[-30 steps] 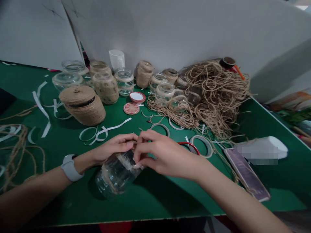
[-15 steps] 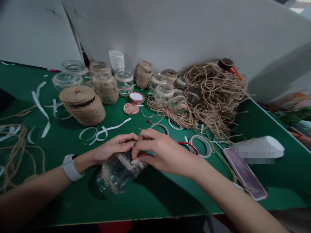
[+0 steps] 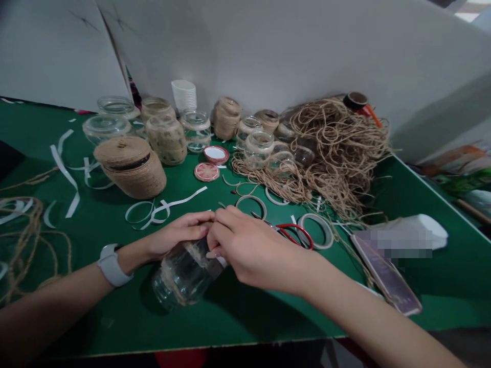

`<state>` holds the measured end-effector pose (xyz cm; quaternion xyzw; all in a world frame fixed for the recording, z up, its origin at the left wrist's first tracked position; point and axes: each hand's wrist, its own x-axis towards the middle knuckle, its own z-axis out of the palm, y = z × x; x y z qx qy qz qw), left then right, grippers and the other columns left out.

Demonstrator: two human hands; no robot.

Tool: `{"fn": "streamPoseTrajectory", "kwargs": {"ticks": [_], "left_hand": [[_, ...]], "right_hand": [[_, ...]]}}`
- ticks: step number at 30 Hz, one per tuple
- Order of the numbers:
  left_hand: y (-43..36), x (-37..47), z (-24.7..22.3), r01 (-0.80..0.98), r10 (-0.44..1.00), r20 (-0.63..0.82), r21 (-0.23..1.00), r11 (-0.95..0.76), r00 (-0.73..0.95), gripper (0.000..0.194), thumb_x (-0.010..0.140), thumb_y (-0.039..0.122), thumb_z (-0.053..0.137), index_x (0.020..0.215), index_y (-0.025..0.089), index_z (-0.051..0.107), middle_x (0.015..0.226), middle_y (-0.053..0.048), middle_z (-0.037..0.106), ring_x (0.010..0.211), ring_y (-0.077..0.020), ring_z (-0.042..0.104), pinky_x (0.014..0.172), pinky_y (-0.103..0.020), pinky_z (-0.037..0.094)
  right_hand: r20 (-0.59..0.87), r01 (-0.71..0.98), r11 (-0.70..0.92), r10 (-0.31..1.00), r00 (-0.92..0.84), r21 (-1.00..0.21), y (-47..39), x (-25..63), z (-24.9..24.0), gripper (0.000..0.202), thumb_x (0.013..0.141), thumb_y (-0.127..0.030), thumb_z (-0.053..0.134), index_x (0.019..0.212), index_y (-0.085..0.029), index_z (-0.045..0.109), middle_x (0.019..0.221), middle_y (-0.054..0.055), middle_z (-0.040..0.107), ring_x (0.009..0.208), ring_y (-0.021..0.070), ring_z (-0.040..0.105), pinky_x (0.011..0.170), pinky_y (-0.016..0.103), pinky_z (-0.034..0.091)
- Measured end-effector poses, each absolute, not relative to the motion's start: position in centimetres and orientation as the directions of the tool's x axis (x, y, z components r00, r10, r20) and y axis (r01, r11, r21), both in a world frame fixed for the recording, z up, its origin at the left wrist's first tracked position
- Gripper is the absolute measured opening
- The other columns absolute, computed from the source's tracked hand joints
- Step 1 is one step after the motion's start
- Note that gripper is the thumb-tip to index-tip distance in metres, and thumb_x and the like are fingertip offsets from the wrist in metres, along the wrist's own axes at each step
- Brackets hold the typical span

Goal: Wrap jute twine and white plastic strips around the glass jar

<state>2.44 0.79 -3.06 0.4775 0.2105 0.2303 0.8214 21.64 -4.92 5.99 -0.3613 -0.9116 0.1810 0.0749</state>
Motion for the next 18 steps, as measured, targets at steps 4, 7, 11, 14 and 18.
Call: {"fn": "streamPoseTrajectory", "kwargs": {"ticks": [4, 7, 11, 14, 18], "left_hand": [[0.7, 2.4, -2.6, -0.17, 0.547, -0.175, 0.836, 0.522, 0.819, 0.035, 0.079, 0.042, 0.08, 0.103, 0.018, 0.071, 0.092, -0.003, 0.071, 0.084, -0.0168, 0.064, 0.078, -0.027, 0.044], [0.7, 2.4, -2.5, -0.169, 0.543, -0.177, 0.833, 0.527, 0.821, 0.037, 0.078, 0.042, 0.081, 0.103, 0.017, 0.071, 0.092, -0.003, 0.07, 0.083, -0.016, 0.063, 0.076, -0.025, 0.043], [0.7, 2.4, -2.4, -0.155, 0.56, -0.17, 0.86, 0.486, 0.811, 0.035, 0.079, 0.043, 0.079, 0.1, 0.017, 0.071, 0.091, -0.001, 0.068, 0.082, -0.0148, 0.06, 0.074, -0.024, 0.042], [0.7, 2.4, -2.5, -0.156, 0.56, -0.169, 0.861, 0.485, 0.811, 0.032, 0.081, 0.042, 0.078, 0.1, 0.017, 0.07, 0.092, -0.002, 0.069, 0.081, -0.0156, 0.061, 0.074, -0.025, 0.043], [0.8, 2.4, -2.5, -0.168, 0.542, -0.177, 0.834, 0.526, 0.822, 0.033, 0.08, 0.041, 0.079, 0.102, 0.018, 0.069, 0.089, -0.002, 0.07, 0.079, -0.0147, 0.062, 0.072, -0.024, 0.043]], "right_hand": [[0.051, 0.66, 0.632, 0.737, -0.674, -0.406, -6.0, 22.4, 5.9, 0.013, 0.095, -0.007, 0.049, 0.092, -0.017, 0.057, 0.091, 0.008, 0.056, 0.083, 0.0204, 0.05, 0.066, 0.03, 0.042], [0.127, 0.647, 0.623, 0.756, -0.642, -0.44, -6.1, 22.9, 5.6, 0.01, 0.097, -0.013, 0.052, 0.101, -0.019, 0.06, 0.096, 0.007, 0.058, 0.089, 0.0209, 0.053, 0.073, 0.031, 0.046], [0.157, 0.596, 0.61, 0.756, -0.636, -0.522, -5.6, 23.2, 5.4, 0.009, 0.095, -0.016, 0.06, 0.103, -0.022, 0.061, 0.1, 0.006, 0.059, 0.096, 0.0195, 0.056, 0.08, 0.03, 0.048], [0.152, 0.585, 0.58, 0.771, -0.618, -0.566, -5.3, 23.2, 5.3, 0.011, 0.093, -0.015, 0.063, 0.103, -0.021, 0.063, 0.102, 0.006, 0.059, 0.098, 0.0179, 0.057, 0.082, 0.028, 0.049], [0.211, 0.596, 0.644, 0.744, -0.634, -0.48, -5.7, 23.2, 5.2, 0.009, 0.095, -0.017, 0.06, 0.096, -0.022, 0.067, 0.101, 0.007, 0.059, 0.097, 0.0196, 0.056, 0.081, 0.03, 0.047]]}}
